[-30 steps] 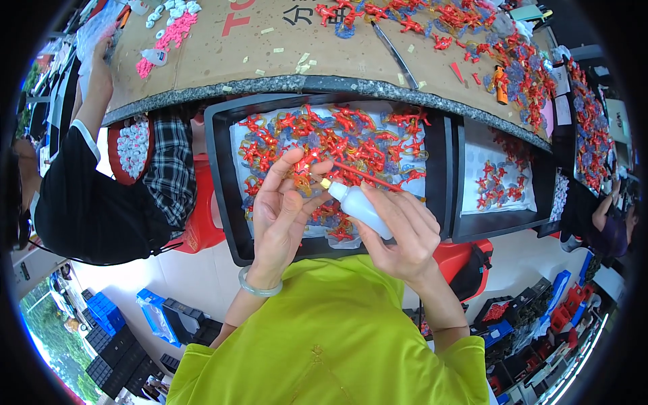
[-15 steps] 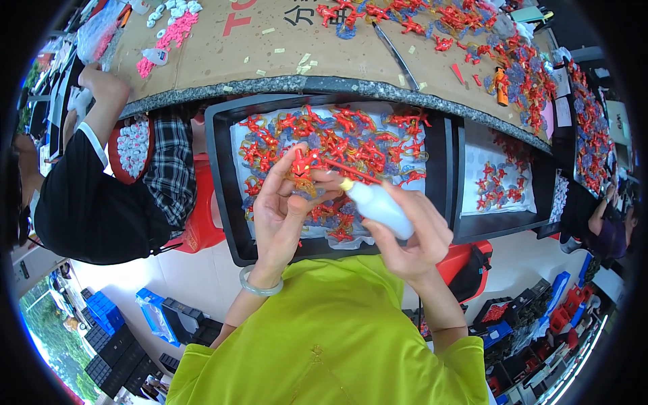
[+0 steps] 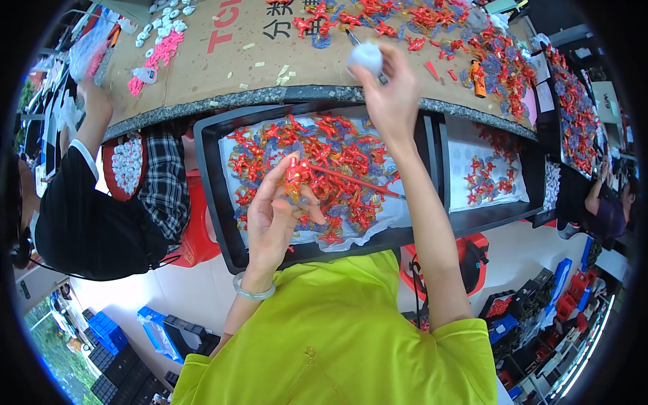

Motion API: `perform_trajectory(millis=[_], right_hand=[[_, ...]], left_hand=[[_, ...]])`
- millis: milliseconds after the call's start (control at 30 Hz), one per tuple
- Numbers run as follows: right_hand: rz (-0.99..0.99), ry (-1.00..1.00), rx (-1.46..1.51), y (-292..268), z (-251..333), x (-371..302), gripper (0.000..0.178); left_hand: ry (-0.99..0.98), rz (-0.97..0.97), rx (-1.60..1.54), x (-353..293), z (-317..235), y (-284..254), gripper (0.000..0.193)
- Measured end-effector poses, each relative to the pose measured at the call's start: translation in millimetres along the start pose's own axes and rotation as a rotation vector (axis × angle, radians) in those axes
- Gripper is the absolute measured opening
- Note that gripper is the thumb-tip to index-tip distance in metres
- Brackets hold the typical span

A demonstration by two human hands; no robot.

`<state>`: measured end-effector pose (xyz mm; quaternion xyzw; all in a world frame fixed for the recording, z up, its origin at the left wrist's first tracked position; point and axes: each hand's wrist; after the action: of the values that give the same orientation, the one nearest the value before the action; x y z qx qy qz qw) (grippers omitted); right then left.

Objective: The person assembles and paints small plastic figurines by hand, using a glue bottle to join parts and a paintbrush to apply paint.

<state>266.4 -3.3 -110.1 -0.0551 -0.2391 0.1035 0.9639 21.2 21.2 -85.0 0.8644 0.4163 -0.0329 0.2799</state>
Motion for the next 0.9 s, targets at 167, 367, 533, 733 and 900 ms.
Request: perform_trajectory(millis=[167, 367, 533, 733, 900], right_hand=[[0.041, -0.002, -0.207, 34, -16, 11, 0.036], [0.027, -0.214, -0.187, -14, 44, -34, 0.030], [0.601, 0.159, 0.364, -38, 54, -79, 0.025], [0.538, 0.205, 0.349, -50, 62, -93, 0.020], [0.298, 0.083, 0.225, -51, 64, -112, 0.020]], left_hand=[[0.030, 0.016, 0.012, -3, -4, -2, 0.072], [0.023, 0.015, -0.056, -1, -4, -13, 0.059], [-0.177, 0.113, -0.207, 4, -4, -12, 0.046], [-0.251, 0.112, -0.132, 7, 0, -18, 0.042], [0.291, -0.078, 0.146, 8, 22, -16, 0.042]])
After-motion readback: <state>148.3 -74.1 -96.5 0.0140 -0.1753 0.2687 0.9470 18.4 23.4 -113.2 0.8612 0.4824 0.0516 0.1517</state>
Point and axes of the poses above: each hand's wrist, its own x-axis towards the middle knuckle, its own y-axis out of the palm, z = x × y, and after that the axes turned 15 degrees about -z, right-handed
